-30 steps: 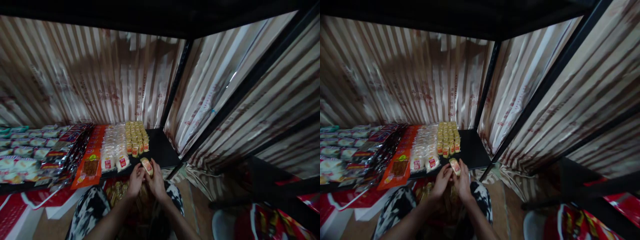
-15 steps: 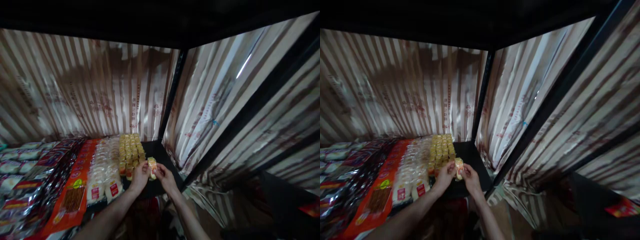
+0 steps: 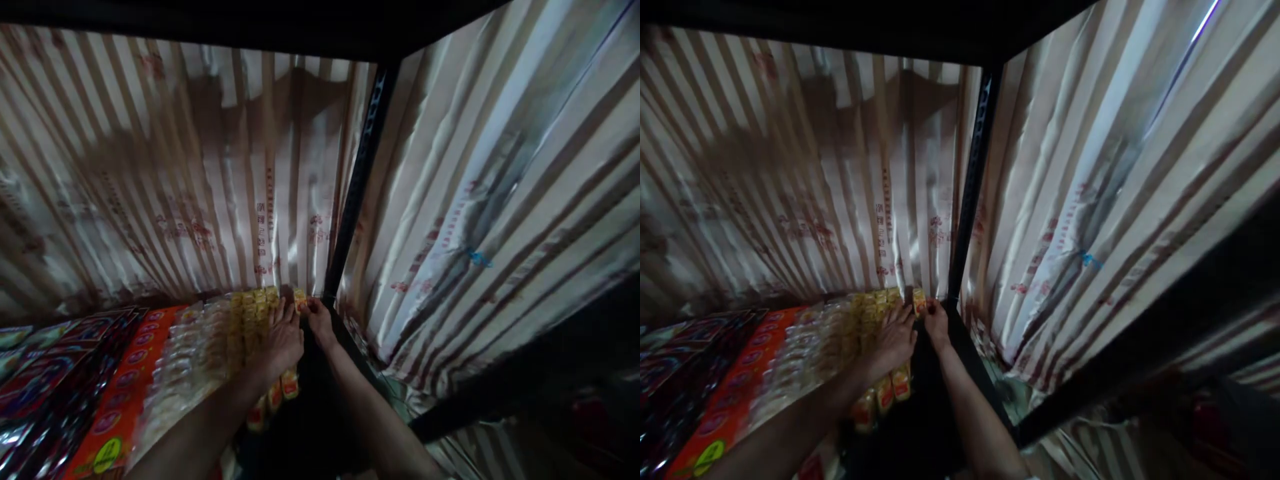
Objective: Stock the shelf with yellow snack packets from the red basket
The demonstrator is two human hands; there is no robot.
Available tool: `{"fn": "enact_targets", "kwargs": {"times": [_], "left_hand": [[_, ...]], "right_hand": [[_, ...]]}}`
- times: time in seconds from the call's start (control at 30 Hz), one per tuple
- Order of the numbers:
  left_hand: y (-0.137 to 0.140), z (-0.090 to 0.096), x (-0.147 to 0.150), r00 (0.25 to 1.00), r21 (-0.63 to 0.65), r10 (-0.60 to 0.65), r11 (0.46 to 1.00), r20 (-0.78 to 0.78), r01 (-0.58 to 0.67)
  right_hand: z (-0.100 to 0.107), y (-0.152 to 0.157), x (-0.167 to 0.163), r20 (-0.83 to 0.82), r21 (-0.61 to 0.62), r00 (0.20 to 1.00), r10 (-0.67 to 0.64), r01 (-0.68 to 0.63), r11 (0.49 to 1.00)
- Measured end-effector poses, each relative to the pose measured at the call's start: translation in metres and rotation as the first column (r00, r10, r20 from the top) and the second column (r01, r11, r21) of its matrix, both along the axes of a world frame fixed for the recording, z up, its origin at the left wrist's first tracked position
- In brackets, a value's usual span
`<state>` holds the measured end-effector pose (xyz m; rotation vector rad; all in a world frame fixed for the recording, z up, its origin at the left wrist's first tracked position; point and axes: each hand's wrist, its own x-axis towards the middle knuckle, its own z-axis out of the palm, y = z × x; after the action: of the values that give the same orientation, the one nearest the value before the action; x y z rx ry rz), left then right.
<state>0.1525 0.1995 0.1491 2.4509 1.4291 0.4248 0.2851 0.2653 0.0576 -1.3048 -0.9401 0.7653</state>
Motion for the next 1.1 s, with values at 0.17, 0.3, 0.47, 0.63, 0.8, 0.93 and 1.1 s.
{"fn": "enact_targets", "kwargs": {"times": [0.17,0.3,0.47,0.63,0.8,0.93,1.1], "left_hand": [[0.028,-0.008,-0.002,0.994,0.032,0.105,0.994,0.007,-0.105],[0.045,-0.012,-0.012,0.992,0.040,0.112,0.993,-0.063,-0.110],[0.057,-0.022,-0.020,0.991,0.055,0.104,0.994,-0.085,-0.099],[0.061,-0.029,-0.022,0.994,0.060,0.097,0.994,-0.049,-0.094],[0.063,-0.030,-0.022,0.994,0.083,0.098,0.992,-0.043,-0.094],[0.062,-0.031,-0.022,0.994,0.081,0.102,0.992,-0.044,-0.098],[0.057,-0.025,-0.018,0.986,0.111,0.164,0.980,-0.002,-0.163]], "right_hand": [[-0.019,0.026,-0.014,0.114,-0.056,0.993,-0.004,0.011,0.998],[-0.024,0.037,-0.025,0.193,-0.071,0.980,-0.038,0.052,0.996],[-0.029,0.039,-0.033,0.289,-0.068,0.954,-0.076,0.099,0.993],[-0.032,0.037,-0.034,0.343,-0.077,0.938,-0.052,0.084,0.993],[-0.030,0.039,-0.036,0.387,-0.084,0.919,-0.076,0.118,0.989],[-0.033,0.039,-0.036,0.431,-0.027,0.900,-0.058,0.078,0.997],[-0.041,0.041,-0.036,0.412,-0.013,0.909,-0.065,0.077,0.997]]}}
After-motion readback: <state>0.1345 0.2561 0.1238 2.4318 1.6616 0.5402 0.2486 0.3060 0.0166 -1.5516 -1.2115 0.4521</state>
